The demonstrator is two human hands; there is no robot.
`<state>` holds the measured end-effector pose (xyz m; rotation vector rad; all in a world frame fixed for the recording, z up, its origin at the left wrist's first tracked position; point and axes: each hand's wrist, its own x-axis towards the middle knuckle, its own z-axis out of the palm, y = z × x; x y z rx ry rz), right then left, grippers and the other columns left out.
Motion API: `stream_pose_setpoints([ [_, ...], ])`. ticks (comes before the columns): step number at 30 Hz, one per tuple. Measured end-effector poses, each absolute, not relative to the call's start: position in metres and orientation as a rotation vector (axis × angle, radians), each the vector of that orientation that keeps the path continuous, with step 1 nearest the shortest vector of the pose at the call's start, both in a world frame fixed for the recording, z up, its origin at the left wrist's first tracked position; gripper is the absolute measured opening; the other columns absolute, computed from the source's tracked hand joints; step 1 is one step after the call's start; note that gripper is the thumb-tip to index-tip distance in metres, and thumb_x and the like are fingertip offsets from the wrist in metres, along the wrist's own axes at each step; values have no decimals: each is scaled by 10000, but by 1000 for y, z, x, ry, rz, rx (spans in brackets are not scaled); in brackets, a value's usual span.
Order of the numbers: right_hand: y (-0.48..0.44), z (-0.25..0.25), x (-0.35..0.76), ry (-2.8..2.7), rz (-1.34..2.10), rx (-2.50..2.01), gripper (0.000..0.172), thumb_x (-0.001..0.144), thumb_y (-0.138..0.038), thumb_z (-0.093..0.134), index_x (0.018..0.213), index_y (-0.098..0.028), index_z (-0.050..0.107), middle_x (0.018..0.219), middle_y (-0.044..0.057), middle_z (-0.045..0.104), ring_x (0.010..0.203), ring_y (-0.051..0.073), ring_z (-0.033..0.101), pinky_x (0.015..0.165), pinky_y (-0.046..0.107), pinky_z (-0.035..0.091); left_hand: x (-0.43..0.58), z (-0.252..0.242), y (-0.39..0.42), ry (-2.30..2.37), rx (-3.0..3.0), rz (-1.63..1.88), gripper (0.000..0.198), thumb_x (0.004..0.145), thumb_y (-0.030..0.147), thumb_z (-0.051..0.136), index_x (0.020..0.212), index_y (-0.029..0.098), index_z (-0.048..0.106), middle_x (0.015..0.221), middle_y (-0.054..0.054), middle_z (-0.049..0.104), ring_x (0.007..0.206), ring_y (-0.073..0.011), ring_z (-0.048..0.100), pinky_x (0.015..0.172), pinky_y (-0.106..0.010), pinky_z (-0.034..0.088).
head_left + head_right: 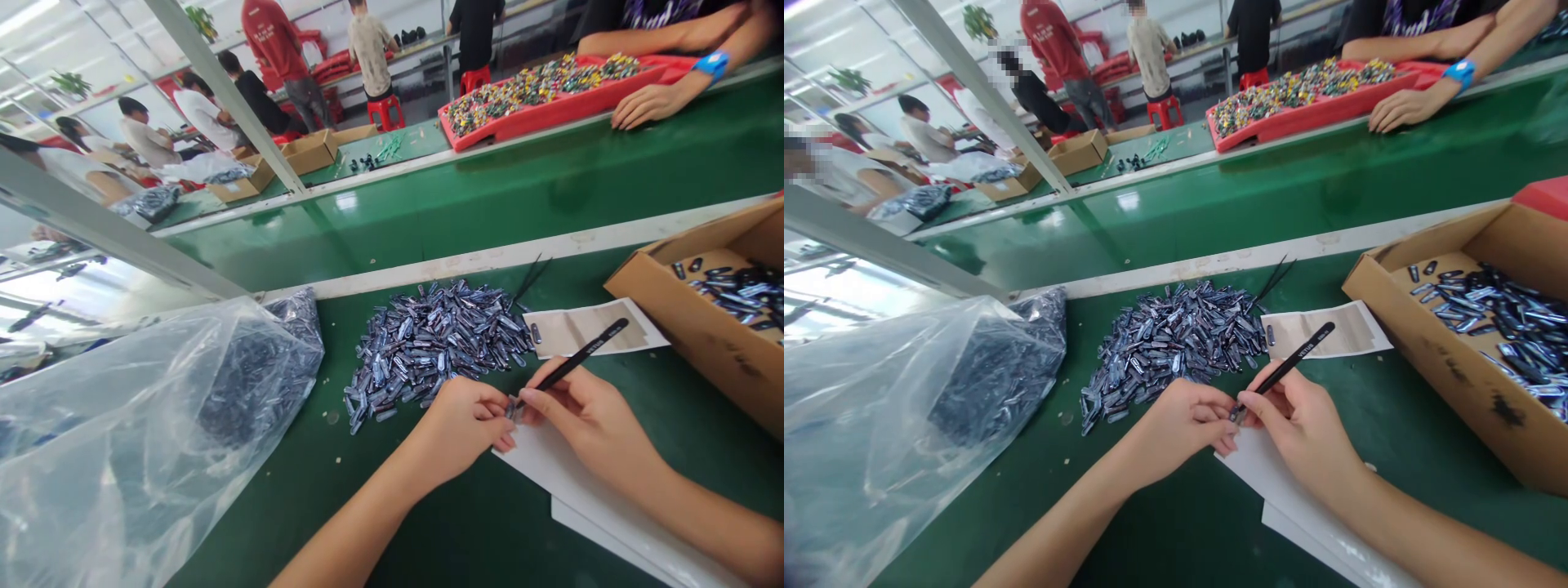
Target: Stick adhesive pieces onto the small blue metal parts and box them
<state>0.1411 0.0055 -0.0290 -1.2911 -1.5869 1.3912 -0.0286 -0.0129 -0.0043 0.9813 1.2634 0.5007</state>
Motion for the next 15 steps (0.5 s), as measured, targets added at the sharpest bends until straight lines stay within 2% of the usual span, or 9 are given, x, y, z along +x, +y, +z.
stream_pose_setpoints([
  [9,6,-30,138,-1636,1348,-1286,169,836,-356,584,746,-217,553,617,15,653,581,185,658,566,302,539,-30,-4,-13,1265,960,507,103,725,170,622,766,80,652,629,-47,646,631,-148,655,683,-301,556],
  [12,2,-31,139,-1681,1297,-1274,159,847,-345,575,748,-221,567,641,23,663,591,191,666,559,301,540,-31,-6,-14,1241,882,543,163,688,199,679,792,76,656,638,-49,654,616,-148,656,665,-291,553],
  [15,-4,-33,142,-1791,1106,-1198,96,858,-278,572,777,-232,594,703,29,677,625,188,666,569,300,530,-32,-7,-14,1175,745,597,249,647,210,730,840,68,662,662,-50,663,602,-134,656,669,-270,552],
])
